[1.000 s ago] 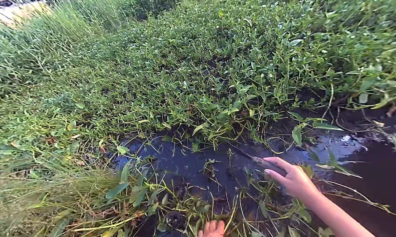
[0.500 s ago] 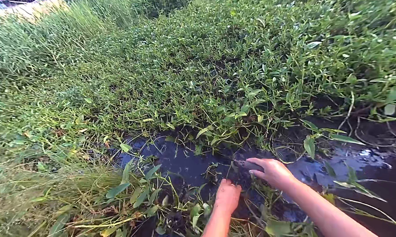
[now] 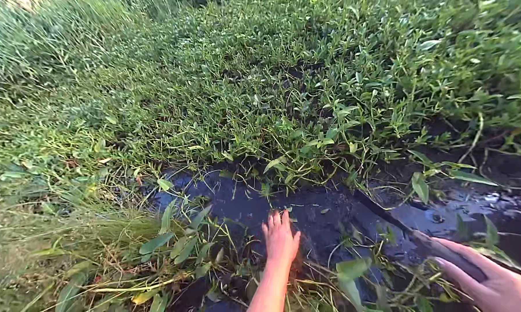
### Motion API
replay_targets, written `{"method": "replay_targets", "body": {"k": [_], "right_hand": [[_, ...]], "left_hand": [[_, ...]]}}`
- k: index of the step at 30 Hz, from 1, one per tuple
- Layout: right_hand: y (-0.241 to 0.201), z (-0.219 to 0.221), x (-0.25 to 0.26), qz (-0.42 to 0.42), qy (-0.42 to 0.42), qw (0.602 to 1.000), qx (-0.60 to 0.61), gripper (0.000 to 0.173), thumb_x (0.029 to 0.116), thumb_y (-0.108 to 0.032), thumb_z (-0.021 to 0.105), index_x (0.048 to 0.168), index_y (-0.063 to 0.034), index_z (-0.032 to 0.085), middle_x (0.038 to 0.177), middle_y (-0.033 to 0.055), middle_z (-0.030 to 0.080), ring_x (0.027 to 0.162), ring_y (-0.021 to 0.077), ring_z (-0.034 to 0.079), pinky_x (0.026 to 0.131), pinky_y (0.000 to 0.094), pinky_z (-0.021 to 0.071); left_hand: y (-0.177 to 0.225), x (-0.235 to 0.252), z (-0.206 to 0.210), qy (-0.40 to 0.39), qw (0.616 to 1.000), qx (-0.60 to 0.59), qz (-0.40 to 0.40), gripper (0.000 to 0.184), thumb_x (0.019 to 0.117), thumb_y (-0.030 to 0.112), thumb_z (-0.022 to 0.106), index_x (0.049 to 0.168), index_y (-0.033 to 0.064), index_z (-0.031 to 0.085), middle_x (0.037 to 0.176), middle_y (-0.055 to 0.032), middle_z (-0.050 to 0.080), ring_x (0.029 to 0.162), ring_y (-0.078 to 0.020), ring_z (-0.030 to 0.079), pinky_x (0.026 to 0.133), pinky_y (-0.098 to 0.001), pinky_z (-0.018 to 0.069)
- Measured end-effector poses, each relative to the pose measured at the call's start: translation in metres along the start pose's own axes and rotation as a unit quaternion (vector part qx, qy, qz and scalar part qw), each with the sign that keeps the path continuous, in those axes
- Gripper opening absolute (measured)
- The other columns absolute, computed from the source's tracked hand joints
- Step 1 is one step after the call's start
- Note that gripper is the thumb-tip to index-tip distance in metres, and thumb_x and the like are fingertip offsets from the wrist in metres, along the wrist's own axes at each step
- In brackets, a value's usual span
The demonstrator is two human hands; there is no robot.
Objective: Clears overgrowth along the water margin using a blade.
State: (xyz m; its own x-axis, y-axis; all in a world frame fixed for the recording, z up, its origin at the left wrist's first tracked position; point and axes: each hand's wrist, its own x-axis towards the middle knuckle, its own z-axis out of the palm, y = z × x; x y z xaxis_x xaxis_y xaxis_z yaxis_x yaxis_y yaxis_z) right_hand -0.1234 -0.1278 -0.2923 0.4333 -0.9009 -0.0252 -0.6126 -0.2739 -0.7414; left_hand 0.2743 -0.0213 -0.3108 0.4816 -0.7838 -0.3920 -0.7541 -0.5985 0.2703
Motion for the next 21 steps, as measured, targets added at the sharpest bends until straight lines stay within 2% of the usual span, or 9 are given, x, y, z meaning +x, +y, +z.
{"method": "replay_targets", "body": {"k": [2,4,5,6,8,9,14,17,21], "right_hand": [[-0.012,-0.006,-0.004,-0.006,-0.009,1.000,0.023,0.044,0.0965,-0.031,0.069,0.135,-0.0097,0.066,0.121,0.0150,0.072,0.099,0.0242,0.072,0.087,0.0500,0.0595],[-0.022,-0.013,-0.007,-0.027,-0.021,0.998,0.046,0.041,0.0972,-0.024,0.069,0.134,-0.0063,0.065,0.121,0.0165,0.072,0.099,0.0230,0.072,0.087,0.0463,0.0598],[-0.027,-0.017,-0.009,-0.035,-0.028,0.998,0.053,0.041,0.0973,-0.022,0.069,0.134,-0.0049,0.065,0.121,0.0171,0.071,0.101,0.0230,0.072,0.089,0.0454,0.0598],[-0.029,-0.019,-0.012,-0.037,-0.033,0.997,0.058,0.041,0.0972,-0.021,0.069,0.134,-0.0039,0.064,0.121,0.0177,0.071,0.101,0.0233,0.072,0.089,0.0451,0.0596],[-0.028,-0.024,-0.018,-0.035,-0.037,0.996,0.067,0.041,0.0970,-0.020,0.069,0.134,-0.0033,0.064,0.121,0.0185,0.071,0.102,0.0245,0.071,0.090,0.0453,0.0591],[-0.024,-0.025,-0.020,-0.033,-0.035,0.997,0.067,0.041,0.0971,-0.020,0.069,0.134,-0.0031,0.064,0.122,0.0189,0.071,0.104,0.0252,0.071,0.092,0.0458,0.0586],[0.008,-0.038,-0.033,0.011,0.016,0.999,0.044,0.043,0.0973,-0.025,0.070,0.135,-0.0062,0.064,0.125,0.0169,0.070,0.109,0.0233,0.070,0.095,0.0459,0.0574],[0.019,-0.053,-0.044,0.051,0.062,0.996,0.033,0.044,0.0980,-0.027,0.068,0.138,-0.0082,0.063,0.120,0.0162,0.071,0.087,0.0201,0.070,0.077,0.0433,0.0600],[0.016,-0.081,-0.064,0.075,0.104,0.991,0.041,0.044,0.0973,-0.025,0.068,0.136,-0.0055,0.063,0.116,0.0151,0.071,0.075,0.0157,0.068,0.065,0.0376,0.0594]], "left_hand": [[0.008,0.037,0.013,-0.021,0.997,-0.023,-0.064,0.102,0.0871,0.040,0.079,0.166,0.0148,0.019,0.168,-0.0199,0.028,0.154,-0.0371,0.030,0.121,-0.0629,0.0277],[0.007,0.052,0.027,-0.067,0.991,-0.028,-0.114,0.109,0.0875,0.036,0.079,0.167,0.0153,0.007,0.160,-0.0194,0.042,0.146,-0.0359,0.043,0.118,-0.0633,0.0322],[0.005,0.052,0.033,-0.094,0.988,-0.012,-0.123,0.099,0.0926,0.034,0.073,0.167,0.0143,0.010,0.153,-0.0174,0.052,0.140,-0.0346,0.051,0.117,-0.0623,0.0345],[0.002,0.047,0.039,-0.116,0.986,0.005,-0.118,0.080,0.0977,0.030,0.065,0.164,0.0134,0.023,0.147,-0.0160,0.058,0.135,-0.0342,0.056,0.114,-0.0614,0.0380],[-0.004,0.029,0.047,-0.153,0.983,0.031,-0.093,0.052,0.1016,0.019,0.053,0.154,0.0150,0.048,0.142,-0.0137,0.063,0.132,-0.0337,0.059,0.111,-0.0607,0.0418],[-0.007,0.017,0.049,-0.171,0.981,0.040,-0.080,0.049,0.1017,0.018,0.051,0.151,0.0164,0.052,0.142,-0.0129,0.063,0.132,-0.0336,0.059,0.111,-0.0609,0.0423],[-0.018,-0.069,0.038,-0.253,0.961,0.108,-0.020,0.042,0.1030,0.016,0.053,0.145,0.0150,0.057,0.129,-0.0183,0.069,0.124,-0.0389,0.063,0.113,-0.0617,0.0397],[-0.027,-0.110,0.032,-0.295,0.944,0.148,0.022,0.041,0.1029,0.012,0.050,0.143,0.0168,0.059,0.123,-0.0195,0.071,0.120,-0.0401,0.065,0.112,-0.0628,0.0385],[-0.012,-0.107,0.017,-0.284,0.944,0.154,0.065,0.049,0.0957,0.013,0.063,0.145,0.0193,0.060,0.142,-0.0217,0.060,0.136,-0.0460,0.051,0.112,-0.0717,0.0330]]}}
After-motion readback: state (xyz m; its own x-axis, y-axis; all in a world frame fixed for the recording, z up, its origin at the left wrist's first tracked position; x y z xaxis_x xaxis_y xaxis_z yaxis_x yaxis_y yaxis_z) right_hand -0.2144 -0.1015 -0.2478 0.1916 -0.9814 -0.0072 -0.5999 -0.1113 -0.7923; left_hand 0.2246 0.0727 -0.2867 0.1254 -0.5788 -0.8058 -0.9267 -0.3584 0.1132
